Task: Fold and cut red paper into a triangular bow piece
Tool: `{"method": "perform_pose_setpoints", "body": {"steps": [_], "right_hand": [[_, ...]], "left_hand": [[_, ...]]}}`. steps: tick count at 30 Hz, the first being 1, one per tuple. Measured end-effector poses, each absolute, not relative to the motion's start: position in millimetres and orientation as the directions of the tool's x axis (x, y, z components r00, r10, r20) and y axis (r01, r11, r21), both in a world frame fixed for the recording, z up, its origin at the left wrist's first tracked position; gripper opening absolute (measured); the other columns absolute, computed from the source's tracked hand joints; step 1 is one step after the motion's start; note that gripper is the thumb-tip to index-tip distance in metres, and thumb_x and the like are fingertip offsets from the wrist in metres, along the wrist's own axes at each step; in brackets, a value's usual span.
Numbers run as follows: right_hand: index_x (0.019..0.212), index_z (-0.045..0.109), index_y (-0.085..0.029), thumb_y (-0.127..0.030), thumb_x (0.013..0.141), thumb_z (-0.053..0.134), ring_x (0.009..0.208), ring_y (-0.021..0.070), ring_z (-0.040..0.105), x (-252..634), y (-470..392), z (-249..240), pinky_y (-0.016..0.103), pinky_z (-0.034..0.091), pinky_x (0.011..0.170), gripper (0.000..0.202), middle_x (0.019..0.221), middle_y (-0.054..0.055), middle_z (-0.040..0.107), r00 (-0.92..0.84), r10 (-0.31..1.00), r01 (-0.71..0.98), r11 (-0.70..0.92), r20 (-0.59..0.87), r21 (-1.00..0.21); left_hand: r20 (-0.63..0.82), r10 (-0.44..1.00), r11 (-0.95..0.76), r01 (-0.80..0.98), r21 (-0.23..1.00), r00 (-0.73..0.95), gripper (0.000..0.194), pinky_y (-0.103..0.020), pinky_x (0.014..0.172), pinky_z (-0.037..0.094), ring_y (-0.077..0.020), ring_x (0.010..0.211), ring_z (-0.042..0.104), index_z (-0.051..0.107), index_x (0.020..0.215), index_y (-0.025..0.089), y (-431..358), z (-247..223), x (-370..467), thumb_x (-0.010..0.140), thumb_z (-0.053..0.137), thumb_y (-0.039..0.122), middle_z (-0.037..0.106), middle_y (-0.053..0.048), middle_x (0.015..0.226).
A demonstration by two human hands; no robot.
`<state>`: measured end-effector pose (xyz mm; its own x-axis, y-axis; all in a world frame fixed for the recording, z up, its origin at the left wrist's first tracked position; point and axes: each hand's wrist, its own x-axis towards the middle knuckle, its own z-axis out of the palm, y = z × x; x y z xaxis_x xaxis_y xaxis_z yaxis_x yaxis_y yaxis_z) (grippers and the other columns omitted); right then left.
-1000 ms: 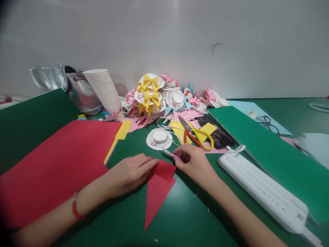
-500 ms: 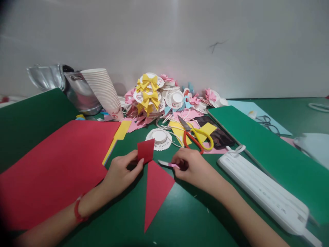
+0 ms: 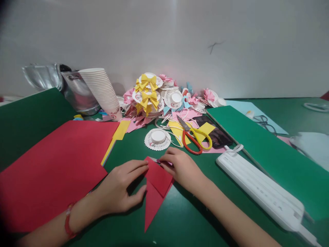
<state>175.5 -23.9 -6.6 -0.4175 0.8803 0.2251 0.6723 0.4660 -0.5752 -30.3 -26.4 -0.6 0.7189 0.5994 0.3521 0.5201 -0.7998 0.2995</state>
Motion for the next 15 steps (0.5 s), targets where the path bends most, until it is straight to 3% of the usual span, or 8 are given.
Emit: {"method": "perform_pose_setpoints", "body": {"steps": [7,15], "right_hand": [[0.090,0.067,-0.017,-0.017,0.084,0.051,0.074,0.0156,0.058,176.1,-22.0,-12.5,0.028,0.048,0.065,0.017,0.082,0.007,0.061,-0.425,0.863,0.648,0.501,0.274,-0.574],[0.092,0.067,-0.018,-0.017,0.085,0.048,0.076,0.0162,0.059,177.3,-20.5,-14.5,0.029,0.049,0.066,0.020,0.084,0.008,0.061,-0.470,0.828,0.627,0.557,0.305,-0.545]], "left_hand": [[0.237,0.609,-0.790,0.552,0.265,0.757,0.051,-0.046,0.086,0.045,-0.0344,0.103,0.049,0.056,0.108,0.000,-34.3,0.2,-34.1,0.067,0.056,0.029,0.054,-0.024,0.111],[0.212,0.620,-0.778,0.556,0.293,0.755,0.053,-0.047,0.090,0.043,-0.0335,0.107,0.046,0.053,0.113,0.001,-35.5,0.1,-36.7,0.067,0.055,0.028,0.052,-0.022,0.116]]}}
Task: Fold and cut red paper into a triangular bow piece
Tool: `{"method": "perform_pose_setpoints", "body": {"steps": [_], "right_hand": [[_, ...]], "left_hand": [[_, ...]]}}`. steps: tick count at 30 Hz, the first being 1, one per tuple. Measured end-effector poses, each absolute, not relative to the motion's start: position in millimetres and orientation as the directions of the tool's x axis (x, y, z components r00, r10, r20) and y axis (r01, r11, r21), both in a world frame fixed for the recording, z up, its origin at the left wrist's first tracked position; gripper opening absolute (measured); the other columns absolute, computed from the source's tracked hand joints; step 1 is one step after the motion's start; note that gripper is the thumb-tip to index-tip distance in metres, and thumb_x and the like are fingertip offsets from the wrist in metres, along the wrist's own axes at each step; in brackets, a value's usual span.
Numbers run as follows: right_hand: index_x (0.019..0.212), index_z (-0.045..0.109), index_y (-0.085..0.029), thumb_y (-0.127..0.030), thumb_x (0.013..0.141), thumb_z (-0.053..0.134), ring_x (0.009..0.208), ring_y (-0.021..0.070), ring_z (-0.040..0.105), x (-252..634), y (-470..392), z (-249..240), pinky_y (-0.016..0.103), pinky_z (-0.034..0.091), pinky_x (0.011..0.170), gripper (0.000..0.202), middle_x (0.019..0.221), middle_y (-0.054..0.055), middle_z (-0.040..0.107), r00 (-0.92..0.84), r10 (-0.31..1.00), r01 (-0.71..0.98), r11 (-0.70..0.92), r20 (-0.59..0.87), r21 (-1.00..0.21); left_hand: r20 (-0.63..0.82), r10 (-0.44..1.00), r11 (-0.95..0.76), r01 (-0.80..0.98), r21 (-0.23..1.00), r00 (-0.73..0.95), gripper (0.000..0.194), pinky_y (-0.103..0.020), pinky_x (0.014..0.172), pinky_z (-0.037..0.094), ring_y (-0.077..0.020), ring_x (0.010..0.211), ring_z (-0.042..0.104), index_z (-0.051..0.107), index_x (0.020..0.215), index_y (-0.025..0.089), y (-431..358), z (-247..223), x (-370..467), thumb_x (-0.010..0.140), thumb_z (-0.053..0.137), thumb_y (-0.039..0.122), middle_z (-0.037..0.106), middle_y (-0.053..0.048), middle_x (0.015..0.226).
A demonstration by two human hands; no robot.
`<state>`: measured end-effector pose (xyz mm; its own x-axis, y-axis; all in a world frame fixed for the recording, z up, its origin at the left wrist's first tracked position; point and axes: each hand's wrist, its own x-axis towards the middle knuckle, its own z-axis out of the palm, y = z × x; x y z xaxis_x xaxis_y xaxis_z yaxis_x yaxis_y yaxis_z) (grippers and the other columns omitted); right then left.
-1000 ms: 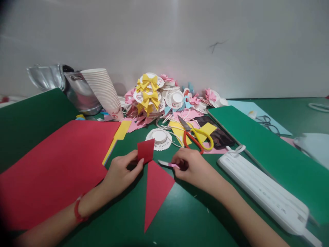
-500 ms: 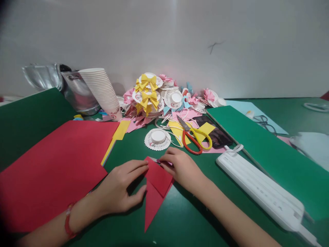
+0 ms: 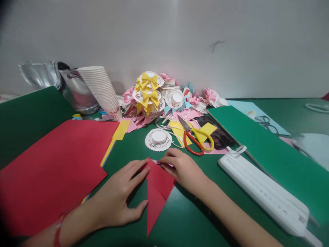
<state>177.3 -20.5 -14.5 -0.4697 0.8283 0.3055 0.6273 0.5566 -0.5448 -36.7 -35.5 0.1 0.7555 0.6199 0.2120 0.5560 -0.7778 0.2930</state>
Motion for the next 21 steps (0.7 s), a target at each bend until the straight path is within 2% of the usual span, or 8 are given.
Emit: {"method": "perform_pose_setpoints", "body": {"steps": [21], "right_hand": [[0.090,0.068,-0.015,-0.017,0.084,0.050,0.073,0.0169,0.059,168.2,-20.4,-12.1,0.028,0.049,0.065,0.019,0.081,0.009,0.062,-0.422,0.852,0.658,0.522,0.309,-0.543]], "left_hand": [[0.190,0.640,-0.757,0.568,0.324,0.744,0.051,-0.046,0.085,0.044,-0.0318,0.101,0.047,0.055,0.111,0.002,-32.4,3.4,-35.0,0.067,0.056,0.028,0.054,-0.021,0.111]]}}
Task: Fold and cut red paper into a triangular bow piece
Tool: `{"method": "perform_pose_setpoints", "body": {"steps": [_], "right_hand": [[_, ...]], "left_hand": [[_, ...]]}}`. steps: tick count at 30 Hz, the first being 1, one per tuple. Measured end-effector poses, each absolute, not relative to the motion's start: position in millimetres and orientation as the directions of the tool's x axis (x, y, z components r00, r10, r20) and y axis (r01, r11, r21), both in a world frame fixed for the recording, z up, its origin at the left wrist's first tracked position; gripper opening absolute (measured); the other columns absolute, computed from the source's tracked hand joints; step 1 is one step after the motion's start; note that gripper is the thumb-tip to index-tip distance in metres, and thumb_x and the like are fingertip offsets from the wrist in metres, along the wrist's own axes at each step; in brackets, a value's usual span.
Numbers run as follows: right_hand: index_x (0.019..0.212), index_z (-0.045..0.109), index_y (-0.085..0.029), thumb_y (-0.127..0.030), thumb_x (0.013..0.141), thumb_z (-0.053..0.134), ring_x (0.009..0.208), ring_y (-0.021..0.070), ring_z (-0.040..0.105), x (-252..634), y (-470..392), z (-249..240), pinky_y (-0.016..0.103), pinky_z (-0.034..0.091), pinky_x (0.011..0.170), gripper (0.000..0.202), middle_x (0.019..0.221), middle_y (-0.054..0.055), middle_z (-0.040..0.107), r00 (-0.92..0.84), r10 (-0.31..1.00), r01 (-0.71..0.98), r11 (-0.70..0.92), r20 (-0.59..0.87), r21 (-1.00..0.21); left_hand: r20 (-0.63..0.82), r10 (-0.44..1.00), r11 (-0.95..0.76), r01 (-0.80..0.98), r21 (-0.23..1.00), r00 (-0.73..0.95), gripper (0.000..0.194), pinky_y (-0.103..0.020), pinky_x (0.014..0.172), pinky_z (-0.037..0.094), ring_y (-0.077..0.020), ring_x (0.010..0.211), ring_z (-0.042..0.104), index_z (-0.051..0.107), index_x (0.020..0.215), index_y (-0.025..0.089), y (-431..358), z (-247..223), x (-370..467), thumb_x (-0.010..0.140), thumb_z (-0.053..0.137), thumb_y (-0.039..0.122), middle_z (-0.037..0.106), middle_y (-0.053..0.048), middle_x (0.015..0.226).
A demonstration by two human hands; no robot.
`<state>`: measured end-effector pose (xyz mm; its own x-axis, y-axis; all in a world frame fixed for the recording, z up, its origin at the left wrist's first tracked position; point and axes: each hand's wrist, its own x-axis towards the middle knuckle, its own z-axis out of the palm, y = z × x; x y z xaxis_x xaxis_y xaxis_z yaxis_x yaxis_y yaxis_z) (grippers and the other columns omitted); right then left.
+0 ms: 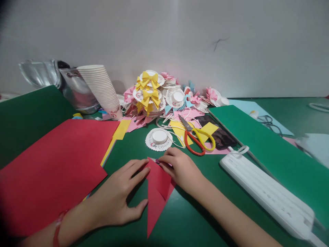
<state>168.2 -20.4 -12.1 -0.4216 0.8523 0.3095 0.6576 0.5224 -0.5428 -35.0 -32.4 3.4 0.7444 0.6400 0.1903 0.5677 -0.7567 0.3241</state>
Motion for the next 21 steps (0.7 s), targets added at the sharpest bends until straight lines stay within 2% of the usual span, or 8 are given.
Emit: {"method": "perform_pose_setpoints", "body": {"steps": [10,15,17,19,21], "right_hand": [[0.085,0.068,-0.016,-0.015,0.081,0.052,0.069,0.0153,0.058,181.5,-17.3,-13.9,0.027,0.049,0.061,0.017,0.077,0.008,0.062,-0.359,0.865,0.669,0.500,0.350,-0.550],[0.088,0.067,-0.017,-0.016,0.083,0.050,0.073,0.0162,0.059,182.3,-21.0,-12.0,0.029,0.050,0.066,0.018,0.081,0.008,0.063,-0.336,0.872,0.658,0.487,0.355,-0.574],[0.090,0.066,-0.019,-0.017,0.084,0.049,0.077,0.0172,0.060,180.4,-23.4,-12.8,0.030,0.050,0.069,0.018,0.084,0.007,0.064,-0.316,0.873,0.663,0.483,0.371,-0.572],[0.091,0.066,-0.019,-0.017,0.084,0.049,0.080,0.0179,0.061,179.6,-25.3,-12.8,0.031,0.050,0.071,0.018,0.086,0.007,0.065,-0.291,0.875,0.683,0.473,0.387,-0.557],[0.091,0.065,-0.018,-0.018,0.083,0.049,0.082,0.0191,0.061,183.2,-25.1,-9.4,0.032,0.049,0.073,0.018,0.088,0.008,0.065,-0.253,0.878,0.733,0.448,0.406,-0.512]], "left_hand": [[0.229,0.625,-0.776,0.563,0.284,0.746,0.049,-0.047,0.081,0.047,-0.0337,0.099,0.049,0.057,0.107,0.002,-32.0,0.7,-36.0,0.066,0.058,0.029,0.055,-0.023,0.111],[0.276,0.584,-0.809,0.518,0.278,0.764,0.031,-0.040,0.082,0.048,-0.0259,0.099,0.052,0.055,0.108,0.010,-21.5,-2.4,-41.5,0.080,0.051,0.021,0.058,-0.015,0.110],[0.273,0.537,-0.842,0.493,0.218,0.798,0.029,-0.038,0.082,0.049,-0.0235,0.099,0.052,0.051,0.113,0.012,-14.8,-2.6,-44.2,0.086,0.045,0.021,0.056,-0.014,0.115],[0.242,0.477,-0.878,0.468,0.095,0.845,0.026,-0.037,0.078,0.050,-0.0227,0.095,0.054,0.050,0.113,0.012,-9.0,-0.4,-44.8,0.089,0.040,0.017,0.054,-0.015,0.119],[0.167,0.419,-0.904,0.428,-0.021,0.892,0.027,-0.035,0.072,0.052,-0.0216,0.089,0.055,0.051,0.110,0.011,-5.3,3.9,-43.0,0.089,0.035,0.009,0.057,-0.015,0.115]]}}
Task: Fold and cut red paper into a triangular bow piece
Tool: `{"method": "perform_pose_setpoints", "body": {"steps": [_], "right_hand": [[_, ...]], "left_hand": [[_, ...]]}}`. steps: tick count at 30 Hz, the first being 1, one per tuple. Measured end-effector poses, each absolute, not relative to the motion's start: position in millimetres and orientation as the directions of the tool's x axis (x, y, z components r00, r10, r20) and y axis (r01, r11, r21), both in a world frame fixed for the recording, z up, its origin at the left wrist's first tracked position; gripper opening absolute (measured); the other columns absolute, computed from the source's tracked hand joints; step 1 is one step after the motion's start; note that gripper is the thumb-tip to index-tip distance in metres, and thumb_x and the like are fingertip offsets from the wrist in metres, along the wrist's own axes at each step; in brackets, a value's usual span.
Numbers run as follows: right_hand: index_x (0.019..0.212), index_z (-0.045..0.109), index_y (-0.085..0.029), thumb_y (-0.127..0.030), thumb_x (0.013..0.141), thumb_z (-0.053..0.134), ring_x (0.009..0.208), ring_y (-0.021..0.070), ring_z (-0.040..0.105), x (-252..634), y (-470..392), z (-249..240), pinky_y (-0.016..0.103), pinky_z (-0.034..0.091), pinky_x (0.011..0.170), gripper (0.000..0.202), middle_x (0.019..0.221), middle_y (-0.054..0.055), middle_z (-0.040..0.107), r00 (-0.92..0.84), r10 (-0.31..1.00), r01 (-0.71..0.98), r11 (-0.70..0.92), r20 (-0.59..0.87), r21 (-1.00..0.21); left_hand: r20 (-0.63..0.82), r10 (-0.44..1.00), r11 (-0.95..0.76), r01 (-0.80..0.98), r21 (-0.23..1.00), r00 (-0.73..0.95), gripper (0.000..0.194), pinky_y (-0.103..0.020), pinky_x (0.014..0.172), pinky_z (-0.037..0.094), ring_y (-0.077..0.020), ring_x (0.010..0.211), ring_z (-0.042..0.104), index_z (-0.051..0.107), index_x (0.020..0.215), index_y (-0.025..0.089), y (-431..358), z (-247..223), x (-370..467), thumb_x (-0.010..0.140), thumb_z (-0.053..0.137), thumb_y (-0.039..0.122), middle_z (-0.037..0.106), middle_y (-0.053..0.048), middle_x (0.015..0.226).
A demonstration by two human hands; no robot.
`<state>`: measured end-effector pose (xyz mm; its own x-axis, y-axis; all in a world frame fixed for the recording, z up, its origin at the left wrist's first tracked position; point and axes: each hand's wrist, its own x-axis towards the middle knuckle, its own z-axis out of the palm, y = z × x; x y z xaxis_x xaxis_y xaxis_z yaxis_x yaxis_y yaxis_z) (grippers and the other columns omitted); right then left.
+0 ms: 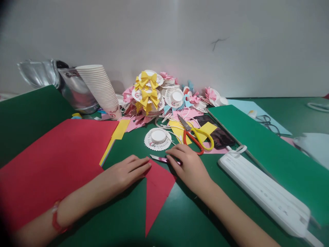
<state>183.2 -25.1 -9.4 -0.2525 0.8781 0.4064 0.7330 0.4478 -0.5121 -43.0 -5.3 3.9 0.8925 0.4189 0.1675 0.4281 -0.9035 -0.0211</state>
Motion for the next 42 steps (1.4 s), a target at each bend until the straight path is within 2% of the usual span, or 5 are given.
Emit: {"method": "perform_pose_setpoints", "body": {"steps": [7,12,23,33,42], "right_hand": [[0.105,0.059,-0.016,-0.023,0.083,0.045,0.075,0.0238,0.061,252.3,1.6,25.0,0.031,0.043,0.060,0.027,0.089,0.012,0.068,0.099,0.961,0.991,-0.071,0.258,-0.113],[0.099,0.057,-0.009,-0.014,0.076,0.048,0.076,0.0249,0.063,275.3,14.6,10.9,0.030,0.042,0.061,0.025,0.088,0.017,0.067,0.102,0.982,0.995,-0.098,0.159,-0.034],[0.103,0.052,-0.005,-0.006,0.075,0.039,0.086,0.0297,0.062,243.3,1.9,-16.5,0.037,0.047,0.071,0.031,0.092,0.022,0.064,0.079,0.980,0.989,-0.053,0.184,-0.139],[0.111,0.044,-0.010,-0.001,0.072,0.036,0.100,0.0217,0.057,227.9,24.7,-27.9,0.031,0.046,0.081,0.041,0.106,0.017,0.057,0.023,0.958,0.953,0.065,0.287,-0.295],[0.104,0.050,-0.010,-0.005,0.073,0.040,0.093,0.0271,0.057,216.9,18.7,-5.8,0.037,0.042,0.079,0.033,0.104,0.018,0.058,0.021,0.957,0.971,0.049,0.289,-0.232]], "left_hand": [[0.233,0.319,-0.924,0.356,-0.138,0.919,0.035,-0.035,0.065,0.052,-0.0222,0.079,0.057,0.054,0.102,0.003,-7.0,7.9,-35.7,0.088,0.022,0.001,0.064,-0.017,0.090],[0.371,0.348,-0.915,0.399,-0.069,0.861,0.030,-0.038,0.068,0.051,-0.0233,0.081,0.057,0.048,0.111,0.004,-9.3,-6.0,-38.8,0.089,0.028,0.005,0.063,-0.016,0.091],[0.367,0.436,-0.897,0.427,0.109,0.822,0.027,-0.036,0.072,0.046,-0.0212,0.082,0.052,0.044,0.115,0.009,-8.9,-15.5,-44.0,0.090,0.034,0.007,0.061,-0.011,0.095],[0.407,0.401,-0.906,0.421,0.044,0.820,0.026,-0.036,0.067,0.046,-0.0214,0.079,0.053,0.047,0.112,0.008,-9.7,-16.2,-43.6,0.089,0.035,0.007,0.063,-0.012,0.092],[0.486,0.376,-0.906,0.423,0.016,0.789,0.024,-0.035,0.066,0.046,-0.0210,0.076,0.054,0.048,0.110,0.006,-9.7,-16.4,-43.5,0.088,0.038,0.007,0.063,-0.011,0.086]]}}
